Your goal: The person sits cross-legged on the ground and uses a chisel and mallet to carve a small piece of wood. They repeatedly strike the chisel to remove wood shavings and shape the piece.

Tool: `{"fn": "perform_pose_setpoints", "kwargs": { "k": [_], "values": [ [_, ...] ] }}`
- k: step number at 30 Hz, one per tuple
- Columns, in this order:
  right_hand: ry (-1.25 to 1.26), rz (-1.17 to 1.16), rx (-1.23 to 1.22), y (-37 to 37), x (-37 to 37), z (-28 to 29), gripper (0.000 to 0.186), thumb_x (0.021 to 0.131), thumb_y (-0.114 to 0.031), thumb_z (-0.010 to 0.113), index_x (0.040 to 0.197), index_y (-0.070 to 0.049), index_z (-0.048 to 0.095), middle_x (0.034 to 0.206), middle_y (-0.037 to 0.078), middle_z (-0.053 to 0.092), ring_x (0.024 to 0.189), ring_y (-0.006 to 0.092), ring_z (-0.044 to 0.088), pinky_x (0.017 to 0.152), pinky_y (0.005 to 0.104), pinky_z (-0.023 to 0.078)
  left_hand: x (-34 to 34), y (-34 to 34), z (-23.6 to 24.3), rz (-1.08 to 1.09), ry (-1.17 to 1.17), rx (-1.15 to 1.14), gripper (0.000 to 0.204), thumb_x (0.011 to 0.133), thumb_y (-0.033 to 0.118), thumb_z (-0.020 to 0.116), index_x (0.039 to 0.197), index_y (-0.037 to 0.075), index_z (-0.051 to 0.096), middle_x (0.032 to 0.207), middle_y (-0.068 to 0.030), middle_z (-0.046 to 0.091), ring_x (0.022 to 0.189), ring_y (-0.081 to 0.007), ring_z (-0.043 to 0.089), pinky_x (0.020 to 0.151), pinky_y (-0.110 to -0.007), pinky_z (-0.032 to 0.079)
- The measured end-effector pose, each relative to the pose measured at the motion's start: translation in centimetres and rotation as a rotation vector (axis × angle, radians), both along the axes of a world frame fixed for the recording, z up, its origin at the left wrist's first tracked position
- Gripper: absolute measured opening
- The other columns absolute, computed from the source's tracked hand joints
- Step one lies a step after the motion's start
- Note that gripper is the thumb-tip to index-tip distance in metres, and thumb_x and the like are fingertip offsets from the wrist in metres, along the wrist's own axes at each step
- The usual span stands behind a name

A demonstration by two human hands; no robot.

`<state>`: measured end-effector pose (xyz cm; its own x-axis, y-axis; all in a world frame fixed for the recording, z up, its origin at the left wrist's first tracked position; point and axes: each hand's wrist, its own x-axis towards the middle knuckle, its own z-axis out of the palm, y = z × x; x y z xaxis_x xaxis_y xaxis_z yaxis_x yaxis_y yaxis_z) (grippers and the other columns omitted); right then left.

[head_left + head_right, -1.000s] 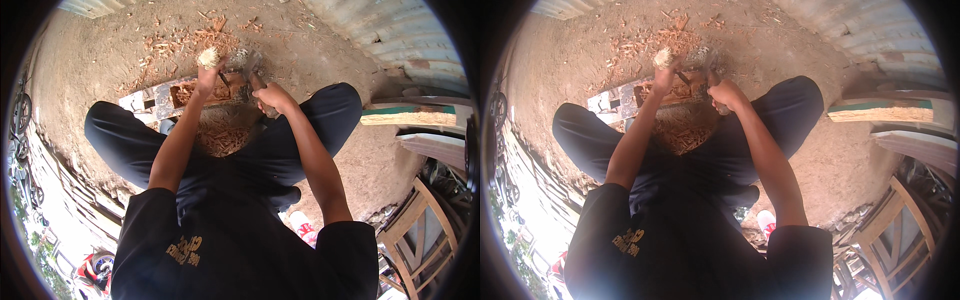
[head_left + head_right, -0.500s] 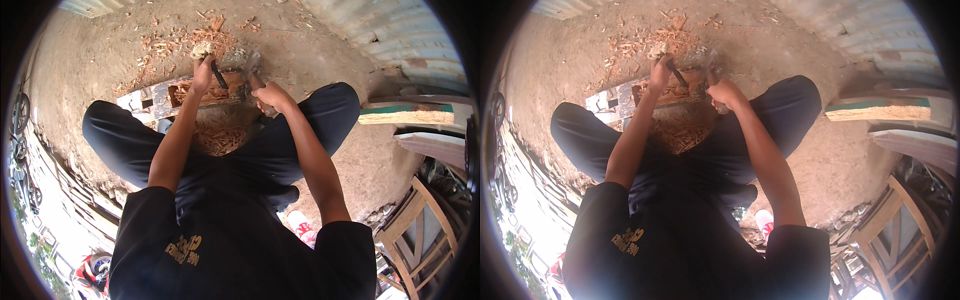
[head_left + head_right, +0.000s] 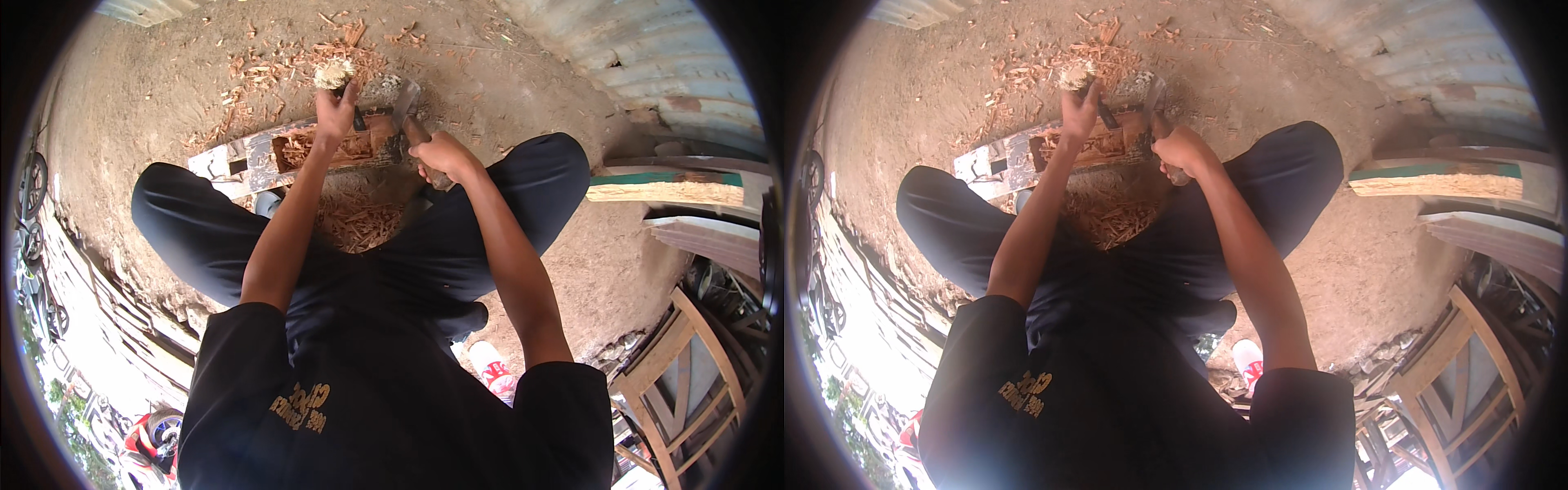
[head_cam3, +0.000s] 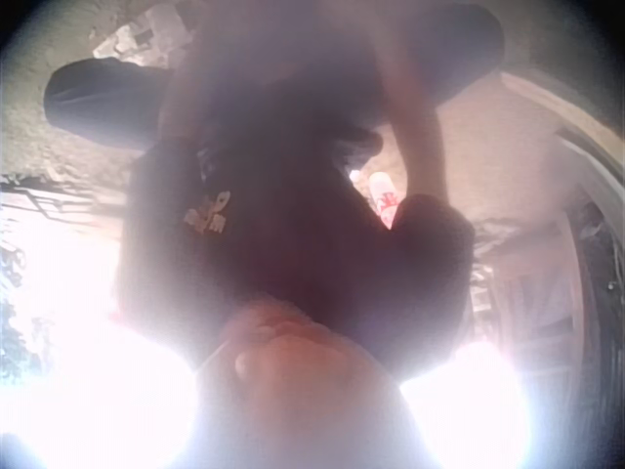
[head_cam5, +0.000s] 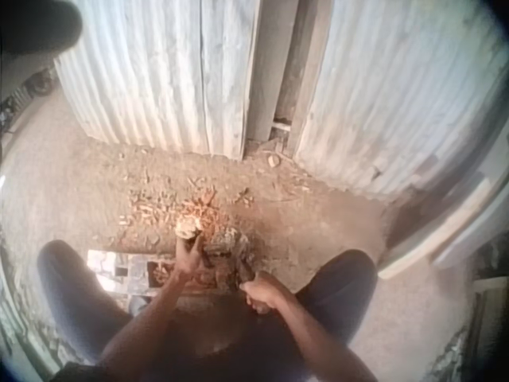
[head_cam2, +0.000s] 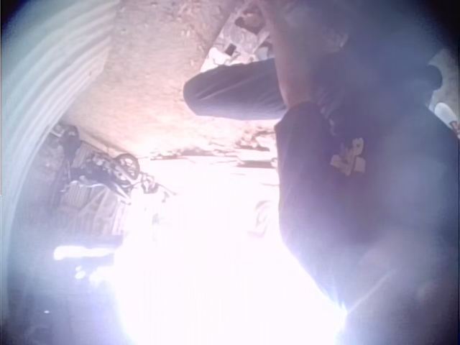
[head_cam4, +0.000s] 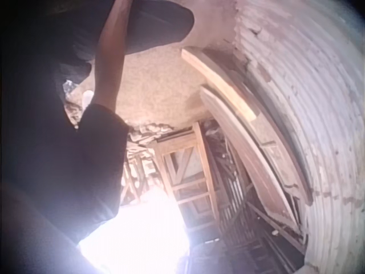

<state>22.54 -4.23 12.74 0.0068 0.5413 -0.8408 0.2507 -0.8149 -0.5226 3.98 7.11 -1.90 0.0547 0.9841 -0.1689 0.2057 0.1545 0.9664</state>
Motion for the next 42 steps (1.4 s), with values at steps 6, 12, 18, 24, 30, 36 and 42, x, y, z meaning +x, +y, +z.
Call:
{"fn": "perform_pose_setpoints", "kwargs": {
  "k": [6,12,18,24,30,36,42],
  "values": [
    [-0.009,-0.019,-0.015,-0.2,0.3,-0.1,0.017,0.082,-0.010,0.056,0.079,0.007,0.052,0.059,0.011,0.055,0.049,0.0186,0.054,0.041,0.0336,0.041,0.8,-0.6,1.4,-0.040,-0.009,-0.057,0.026,0.088,0.022,0.060,0.091,-0.004,0.060,0.078,-0.0083,0.063,0.070,-0.0140,0.057,0.063,-0.029,0.047],
    [-0.020,0.000,-0.004,-0.2,0.2,-0.1,0.019,0.082,-0.011,0.056,0.080,0.007,0.053,0.059,0.011,0.055,0.049,0.0190,0.055,0.041,0.0343,0.041,1.5,-1.5,4.4,-0.030,-0.165,-0.165,0.025,0.086,0.019,0.062,0.094,-0.004,0.060,0.083,-0.0092,0.063,0.075,-0.0137,0.058,0.065,-0.029,0.046],
    [-0.048,0.051,0.004,-0.1,0.4,-0.5,0.021,0.082,-0.013,0.057,0.080,0.008,0.054,0.060,0.012,0.057,0.049,0.0192,0.055,0.042,0.0344,0.041,1.5,-1.5,6.2,-0.027,-0.174,-0.164,0.022,0.081,0.012,0.065,0.096,-0.003,0.059,0.083,-0.0089,0.062,0.078,-0.0149,0.058,0.069,-0.030,0.045],
    [-0.045,0.040,-0.003,0.0,0.1,0.0,0.021,0.082,-0.012,0.056,0.078,0.008,0.054,0.058,0.012,0.057,0.048,0.0193,0.055,0.042,0.0343,0.041,1.9,-1.3,6.5,0.146,-0.325,-0.132,0.010,0.082,0.011,0.060,0.083,0.001,0.057,0.073,-0.0032,0.055,0.068,-0.0126,0.050,0.060,-0.031,0.040],
    [-0.044,0.059,0.013,-0.2,0.4,-1.0,0.018,0.082,-0.011,0.055,0.078,0.007,0.053,0.059,0.012,0.057,0.049,0.0187,0.055,0.042,0.0345,0.041,2.0,-0.5,5.1,0.106,-0.242,-0.156,0.017,0.086,0.017,0.056,0.080,0.002,0.058,0.068,0.0001,0.050,0.061,-0.0095,0.043,0.053,-0.028,0.034],
    [-0.038,0.042,-0.010,-0.2,0.4,-0.9,0.017,0.082,-0.012,0.055,0.079,0.005,0.052,0.060,0.009,0.055,0.050,0.0174,0.054,0.042,0.0337,0.041,2.5,-0.1,4.0,0.005,-0.118,-0.141,0.023,0.089,0.021,0.056,0.078,0.001,0.059,0.066,0.0009,0.049,0.058,-0.0083,0.039,0.052,-0.028,0.034],
    [-0.031,0.039,-0.013,-0.1,0.2,-1.0,0.018,0.083,-0.012,0.055,0.079,0.005,0.051,0.060,0.009,0.054,0.049,0.0175,0.053,0.041,0.0334,0.041,2.3,-0.2,2.8,-0.007,-0.029,-0.134,0.028,0.091,0.024,0.054,0.080,-0.002,0.059,0.068,-0.0022,0.052,0.061,-0.0101,0.043,0.055,-0.030,0.037]
  ]
}}
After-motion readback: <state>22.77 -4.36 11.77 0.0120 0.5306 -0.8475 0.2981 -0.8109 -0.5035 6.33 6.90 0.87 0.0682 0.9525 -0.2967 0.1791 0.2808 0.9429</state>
